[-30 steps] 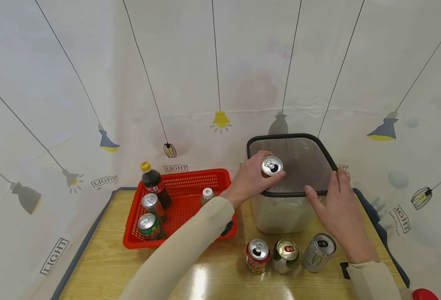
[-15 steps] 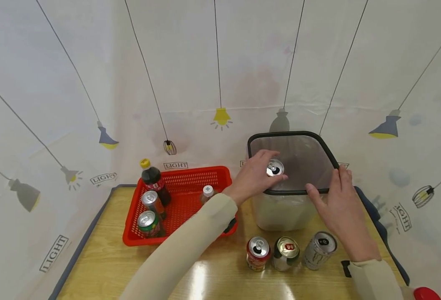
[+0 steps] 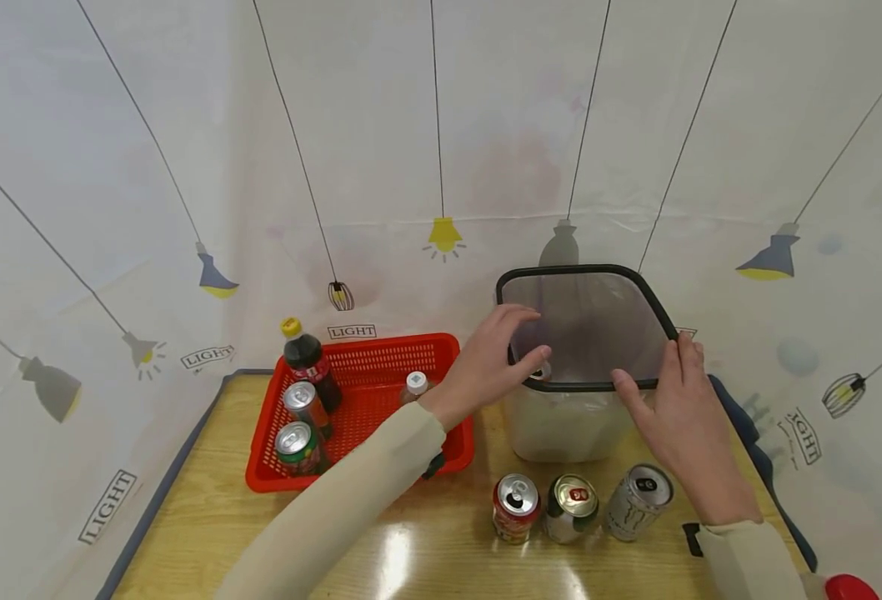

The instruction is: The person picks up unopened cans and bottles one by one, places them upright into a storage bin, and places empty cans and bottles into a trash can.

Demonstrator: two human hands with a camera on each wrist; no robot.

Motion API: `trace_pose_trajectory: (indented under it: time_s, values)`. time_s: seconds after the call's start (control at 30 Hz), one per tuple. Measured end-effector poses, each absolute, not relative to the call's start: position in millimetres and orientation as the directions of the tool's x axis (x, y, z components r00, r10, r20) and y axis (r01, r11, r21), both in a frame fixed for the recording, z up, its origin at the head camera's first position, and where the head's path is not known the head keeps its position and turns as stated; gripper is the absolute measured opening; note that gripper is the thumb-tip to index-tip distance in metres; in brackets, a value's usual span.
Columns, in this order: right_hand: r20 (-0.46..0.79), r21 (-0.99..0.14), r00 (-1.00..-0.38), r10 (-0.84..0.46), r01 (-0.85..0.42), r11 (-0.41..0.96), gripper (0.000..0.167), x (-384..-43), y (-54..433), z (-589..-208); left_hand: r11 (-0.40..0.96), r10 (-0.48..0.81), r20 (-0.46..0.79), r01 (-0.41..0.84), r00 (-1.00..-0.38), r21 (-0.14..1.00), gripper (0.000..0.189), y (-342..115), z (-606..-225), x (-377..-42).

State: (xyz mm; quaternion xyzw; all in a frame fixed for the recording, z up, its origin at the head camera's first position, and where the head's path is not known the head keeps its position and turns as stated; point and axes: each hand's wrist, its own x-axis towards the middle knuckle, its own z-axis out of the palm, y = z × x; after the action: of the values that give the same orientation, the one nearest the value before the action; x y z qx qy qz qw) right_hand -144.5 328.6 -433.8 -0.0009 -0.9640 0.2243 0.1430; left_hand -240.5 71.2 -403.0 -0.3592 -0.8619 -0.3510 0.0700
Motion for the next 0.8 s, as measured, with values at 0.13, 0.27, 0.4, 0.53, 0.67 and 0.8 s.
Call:
trace_pose_trajectory:
  time_s: [0.13,0.27,0.4,0.53,0.67,0.8]
  values:
    - [0.270,-0.435,-0.961,0.064,-0.063,0.898,0.092,-144.2,327.5,-431.6,0.505,0.565,0.395,0.682,-0.725,0.529,0.049,53.5,-410.1,-230.6]
    - [0.268,-0.436,-0.961,0.064,-0.062,0.898,0.091,-144.2,327.0,-431.8,0.481,0.550,0.433,0.695,-0.714,0.535,0.048,35.5,-425.3,-220.7]
    - [0.273,-0.437,-0.960,0.066,-0.062,0.897,0.091,-144.5,326.9,-432.9,0.441,0.520,0.479,0.703,-0.707,0.558,0.048,17.4,-443.8,-208.9]
    - [0.274,-0.438,-0.959,0.068,-0.062,0.897,0.091,-144.5,326.8,-433.3,0.419,0.513,0.486,0.700,-0.708,0.578,0.051,0.5,-459.5,-194.7]
    - [0.271,-0.440,-0.960,0.067,-0.062,0.896,0.091,-143.9,327.1,-433.1,0.408,0.527,0.461,0.688,-0.714,0.600,0.057,-13.0,-473.7,-181.4]
    - [0.269,-0.438,-0.961,0.066,-0.061,0.897,0.092,-143.8,327.3,-432.1,0.377,0.548,0.427,0.668,-0.719,0.642,0.067,-23.3,-488.9,-168.0]
